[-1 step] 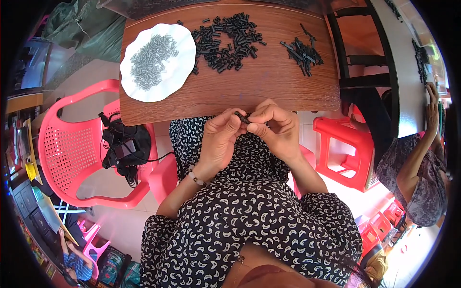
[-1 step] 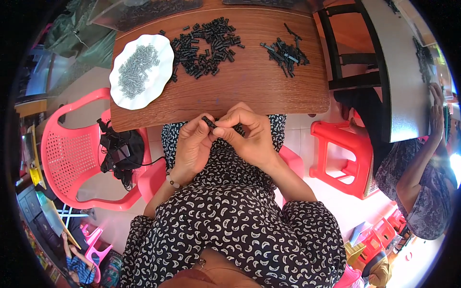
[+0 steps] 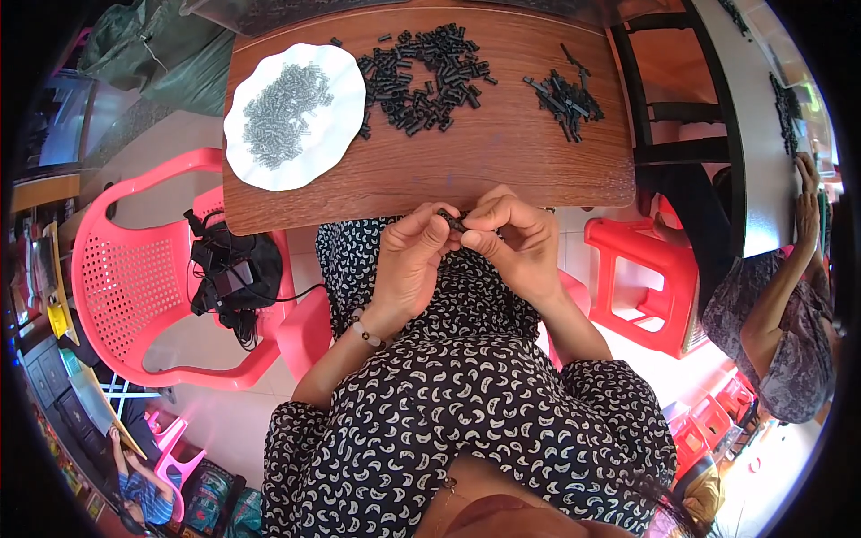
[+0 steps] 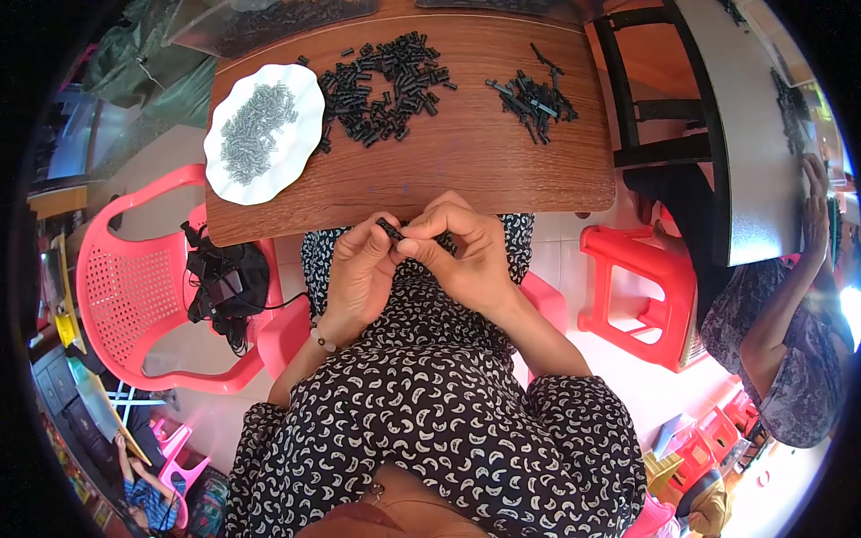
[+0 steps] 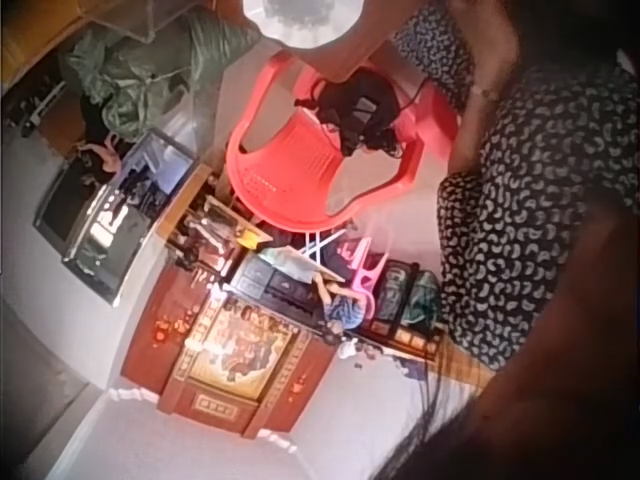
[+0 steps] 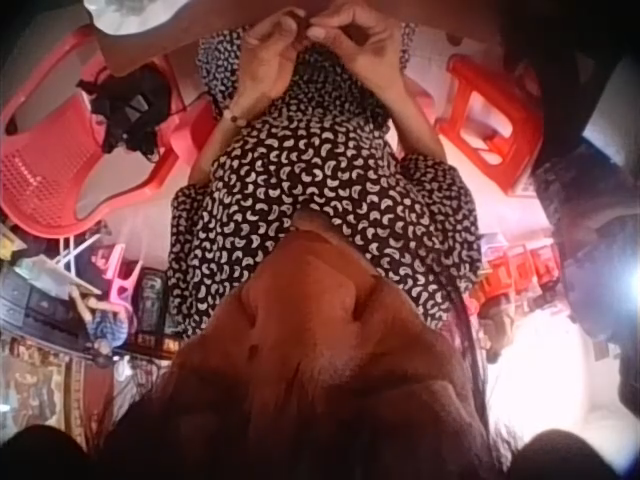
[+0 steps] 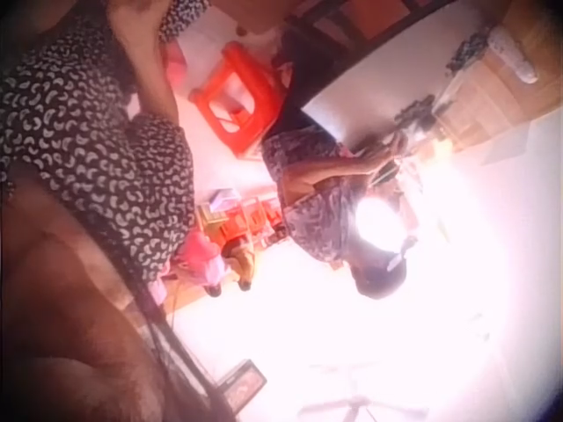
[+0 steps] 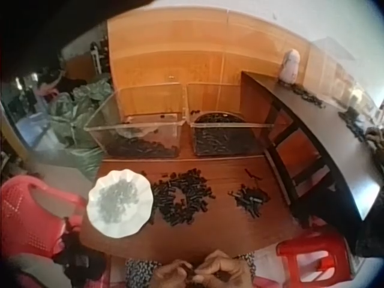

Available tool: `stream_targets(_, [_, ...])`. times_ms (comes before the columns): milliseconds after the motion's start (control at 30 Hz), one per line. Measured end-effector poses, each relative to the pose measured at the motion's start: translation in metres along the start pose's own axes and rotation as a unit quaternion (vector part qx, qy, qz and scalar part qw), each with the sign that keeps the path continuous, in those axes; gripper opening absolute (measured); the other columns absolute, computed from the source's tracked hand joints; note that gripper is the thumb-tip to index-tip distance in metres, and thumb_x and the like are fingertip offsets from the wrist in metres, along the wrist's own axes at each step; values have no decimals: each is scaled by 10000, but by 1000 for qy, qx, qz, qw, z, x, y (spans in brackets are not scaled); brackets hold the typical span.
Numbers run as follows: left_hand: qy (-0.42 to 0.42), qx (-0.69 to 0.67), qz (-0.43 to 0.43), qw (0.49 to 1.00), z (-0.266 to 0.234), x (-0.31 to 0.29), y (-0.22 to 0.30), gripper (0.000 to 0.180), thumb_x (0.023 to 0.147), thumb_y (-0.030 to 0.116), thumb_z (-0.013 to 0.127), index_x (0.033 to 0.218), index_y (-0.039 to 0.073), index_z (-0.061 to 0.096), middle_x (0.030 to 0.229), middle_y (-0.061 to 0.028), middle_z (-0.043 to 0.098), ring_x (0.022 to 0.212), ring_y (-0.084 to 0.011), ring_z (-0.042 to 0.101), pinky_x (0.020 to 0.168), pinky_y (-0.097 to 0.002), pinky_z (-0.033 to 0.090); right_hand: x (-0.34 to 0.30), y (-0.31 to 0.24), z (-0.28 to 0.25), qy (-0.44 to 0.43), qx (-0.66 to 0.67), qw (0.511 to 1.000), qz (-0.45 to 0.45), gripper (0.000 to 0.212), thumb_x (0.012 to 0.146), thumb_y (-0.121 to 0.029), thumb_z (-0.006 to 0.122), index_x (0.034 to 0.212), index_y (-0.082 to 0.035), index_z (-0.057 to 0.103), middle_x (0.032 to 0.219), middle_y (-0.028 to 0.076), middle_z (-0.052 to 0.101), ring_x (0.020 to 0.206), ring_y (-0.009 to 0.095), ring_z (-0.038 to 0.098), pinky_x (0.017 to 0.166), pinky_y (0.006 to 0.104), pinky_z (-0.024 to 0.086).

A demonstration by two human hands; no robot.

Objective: The person assembles small plastic components by hand, inserting tiny beads into them.

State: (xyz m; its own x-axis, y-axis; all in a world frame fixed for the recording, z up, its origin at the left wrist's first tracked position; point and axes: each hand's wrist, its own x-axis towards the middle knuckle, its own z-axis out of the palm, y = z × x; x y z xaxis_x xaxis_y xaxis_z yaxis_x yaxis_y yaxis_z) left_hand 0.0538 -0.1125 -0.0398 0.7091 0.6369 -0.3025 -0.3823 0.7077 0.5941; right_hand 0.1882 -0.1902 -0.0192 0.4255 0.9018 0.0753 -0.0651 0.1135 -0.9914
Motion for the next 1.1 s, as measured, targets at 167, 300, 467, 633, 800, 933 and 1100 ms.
stream_targets(167, [-20, 50, 49, 997, -3, -1, -1, 233, 887, 197, 666, 1004, -5, 666, 948, -4, 590, 831, -98, 582, 770, -245, 470, -2, 1, 7, 11, 8, 1000, -2, 99, 769, 15, 744, 820, -24, 669, 841, 37, 617, 824, 123, 553, 765, 246, 451])
stream_targets(300, [-7, 20, 38, 999, 0, -5, -2, 213, 886, 189, 668, 977, -3, 672, 943, 3, 583, 842, -97, 567, 775, -251, 467, -2, 1, 6, -8, -11, 1000, -19, 126, 762, 26, 743, 838, -21, 655, 858, 38, 624, 823, 132, 534, 765, 252, 437])
stream_targets(467, [-39, 8, 14, 999, -7, -3, 0, 223, 887, 217, 664, 957, 5, 675, 942, 9, 585, 861, -94, 559, 792, -254, 459, 3, -5, -2, -63, -62, 996, -2, 214, 759, -24, 761, 940, -34, 647, 940, 37, 621, 857, 133, 509, 796, 262, 411])
stream_targets(633, [-88, -22, -7, 996, -11, -4, -4, 237, 877, 253, 673, 966, 33, 687, 945, 14, 604, 888, -89, 562, 813, -258, 451, 17, -22, 2, -103, -147, 981, -76, 374, 818, -281, 712, 1105, -50, 652, 1076, 64, 640, 1001, 192, 529, 897, 332, 389])
stream_targets(800, [-85, -61, 6, 994, -6, -6, -5, 244, 867, 253, 685, 1037, 79, 701, 935, 12, 629, 888, -89, 561, 822, -260, 448, 20, -18, -5, -177, -145, 971, -70, 394, 817, -317, 692, 1107, -51, 667, 1095, 85, 656, 1023, 225, 536, 911, 361, 390])
stream_targets(933, [-91, -36, -12, 995, -5, -9, -4, 170, 882, 287, 651, 927, 132, 704, 962, 50, 591, 949, -95, 506, 879, -276, 414, 19, -17, -4, -161, -131, 976, -73, 362, 805, -300, 702, 1062, -45, 689, 1044, 89, 677, 981, 234, 551, 905, 364, 394])
stream_targets(1100, [-97, -32, -7, 995, -4, -11, -5, 183, 887, 285, 644, 947, 122, 704, 991, 49, 594, 971, -97, 517, 909, -289, 415, 15, -18, -1, -139, -132, 979, -77, 326, 793, -278, 713, 1015, -39, 705, 991, 76, 698, 933, 215, 556, 875, 343, 408])
